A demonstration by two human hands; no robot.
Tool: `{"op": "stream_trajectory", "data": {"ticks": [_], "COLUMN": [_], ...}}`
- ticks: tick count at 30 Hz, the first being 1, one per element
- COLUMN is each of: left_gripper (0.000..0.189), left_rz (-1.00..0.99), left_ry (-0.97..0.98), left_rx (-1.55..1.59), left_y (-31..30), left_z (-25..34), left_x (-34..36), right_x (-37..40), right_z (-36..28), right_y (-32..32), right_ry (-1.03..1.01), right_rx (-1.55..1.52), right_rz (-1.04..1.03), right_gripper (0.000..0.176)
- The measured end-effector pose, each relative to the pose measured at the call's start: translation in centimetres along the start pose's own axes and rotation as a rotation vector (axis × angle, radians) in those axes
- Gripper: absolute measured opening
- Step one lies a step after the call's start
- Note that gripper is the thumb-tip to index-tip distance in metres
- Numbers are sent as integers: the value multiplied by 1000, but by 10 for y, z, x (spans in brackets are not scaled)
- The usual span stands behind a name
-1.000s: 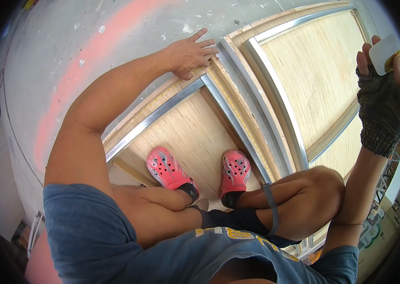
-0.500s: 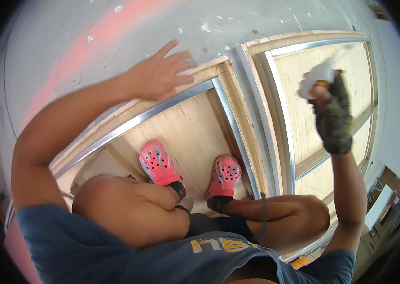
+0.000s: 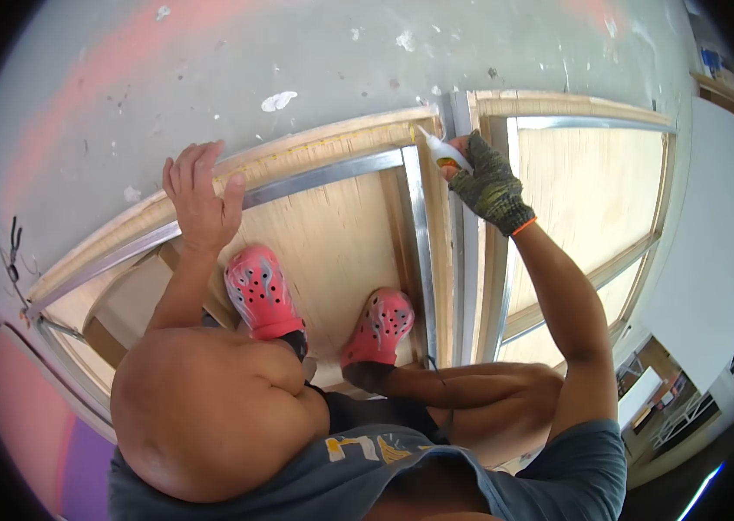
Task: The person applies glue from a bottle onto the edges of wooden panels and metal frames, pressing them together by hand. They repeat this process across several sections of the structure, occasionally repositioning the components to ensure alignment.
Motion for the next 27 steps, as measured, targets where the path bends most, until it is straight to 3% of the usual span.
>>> {"op": "stream_trajectory", "data": {"ticks": [17,27], "left_gripper": [46,44], "left_rz": [-35,-56], "left_ry": [5,16], "left_rx": [31,39], "left_y": [-1,-1], "left_z": [1,-1], "left_x": [-2,-1], "right_x": [-6,-8], "right_z": [-35,-32], "right_y": [5,7], "right_ry": [97,-5], "right_rx": [238,260], "right_rz": [-58,4], "right_gripper": [33,31]}}
Point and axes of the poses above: each hand's wrist, its own x-axis away from the middle knuckle, its own y-axis out of the palm, z = x × y, the point moved 5 cm from there along -x, towards the middle knuckle, and after that the axes turned 3 degrees about -z, right-handed, at the moved point
